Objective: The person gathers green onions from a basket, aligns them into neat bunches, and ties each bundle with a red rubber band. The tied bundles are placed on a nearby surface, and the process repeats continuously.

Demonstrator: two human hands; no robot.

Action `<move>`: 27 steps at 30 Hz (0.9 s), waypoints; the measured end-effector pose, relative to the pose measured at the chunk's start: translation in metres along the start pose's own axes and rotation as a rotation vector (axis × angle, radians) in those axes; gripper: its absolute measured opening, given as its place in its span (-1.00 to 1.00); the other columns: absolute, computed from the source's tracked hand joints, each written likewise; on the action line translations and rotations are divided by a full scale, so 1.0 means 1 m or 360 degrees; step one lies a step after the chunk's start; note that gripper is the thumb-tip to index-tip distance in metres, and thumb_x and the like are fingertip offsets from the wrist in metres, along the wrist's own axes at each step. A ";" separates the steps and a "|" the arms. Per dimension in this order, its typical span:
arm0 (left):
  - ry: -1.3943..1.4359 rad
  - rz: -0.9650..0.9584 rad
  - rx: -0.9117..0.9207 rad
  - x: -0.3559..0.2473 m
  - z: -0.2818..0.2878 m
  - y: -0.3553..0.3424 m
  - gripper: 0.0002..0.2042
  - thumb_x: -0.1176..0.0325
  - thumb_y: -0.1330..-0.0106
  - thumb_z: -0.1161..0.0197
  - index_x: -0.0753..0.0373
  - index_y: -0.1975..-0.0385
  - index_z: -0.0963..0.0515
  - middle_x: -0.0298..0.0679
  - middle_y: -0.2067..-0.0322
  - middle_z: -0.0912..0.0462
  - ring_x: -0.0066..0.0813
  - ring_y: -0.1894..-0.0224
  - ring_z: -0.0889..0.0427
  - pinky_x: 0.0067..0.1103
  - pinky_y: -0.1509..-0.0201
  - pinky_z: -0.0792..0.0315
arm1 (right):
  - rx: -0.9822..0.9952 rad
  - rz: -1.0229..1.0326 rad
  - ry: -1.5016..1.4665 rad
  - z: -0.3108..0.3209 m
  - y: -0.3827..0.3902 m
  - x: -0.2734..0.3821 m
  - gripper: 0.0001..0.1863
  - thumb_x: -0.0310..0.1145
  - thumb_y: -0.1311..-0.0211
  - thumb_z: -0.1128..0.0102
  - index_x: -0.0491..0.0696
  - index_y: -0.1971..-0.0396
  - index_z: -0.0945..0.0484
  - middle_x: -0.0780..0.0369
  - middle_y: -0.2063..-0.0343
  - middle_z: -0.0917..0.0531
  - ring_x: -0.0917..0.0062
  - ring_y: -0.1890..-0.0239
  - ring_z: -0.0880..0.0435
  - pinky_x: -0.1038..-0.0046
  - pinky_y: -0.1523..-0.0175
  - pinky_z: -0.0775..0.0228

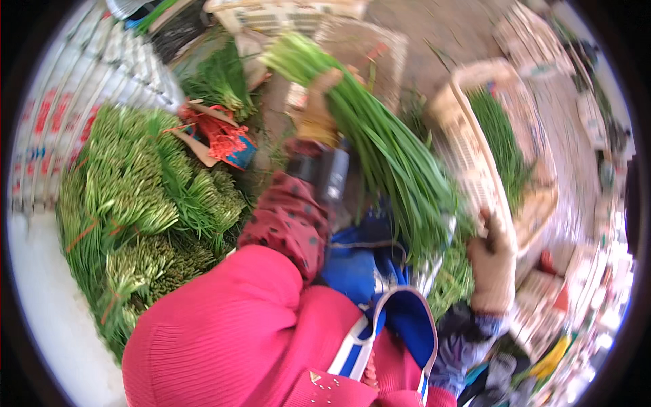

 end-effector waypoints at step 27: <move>-0.2126 -0.0122 0.0149 0.020 0.043 -0.095 -0.25 0.08 -0.36 -0.28 0.45 -0.39 -0.20 0.23 -0.33 -0.34 0.04 -0.47 -0.19 -0.34 -0.53 -0.08 | 0.0447 0.0616 -0.0024 -0.157 -0.320 0.145 -0.29 -0.38 0.15 -0.40 -0.08 -0.15 -0.45 0.13 0.23 -0.72 0.34 0.16 -0.72 0.36 0.03 -0.53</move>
Point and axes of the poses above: each hand's wrist, its own y-axis away from the middle knuckle, its own z-axis out of the back of the hand, x = y × z, the point moved 1 cm from there along -y, towards the middle knuckle
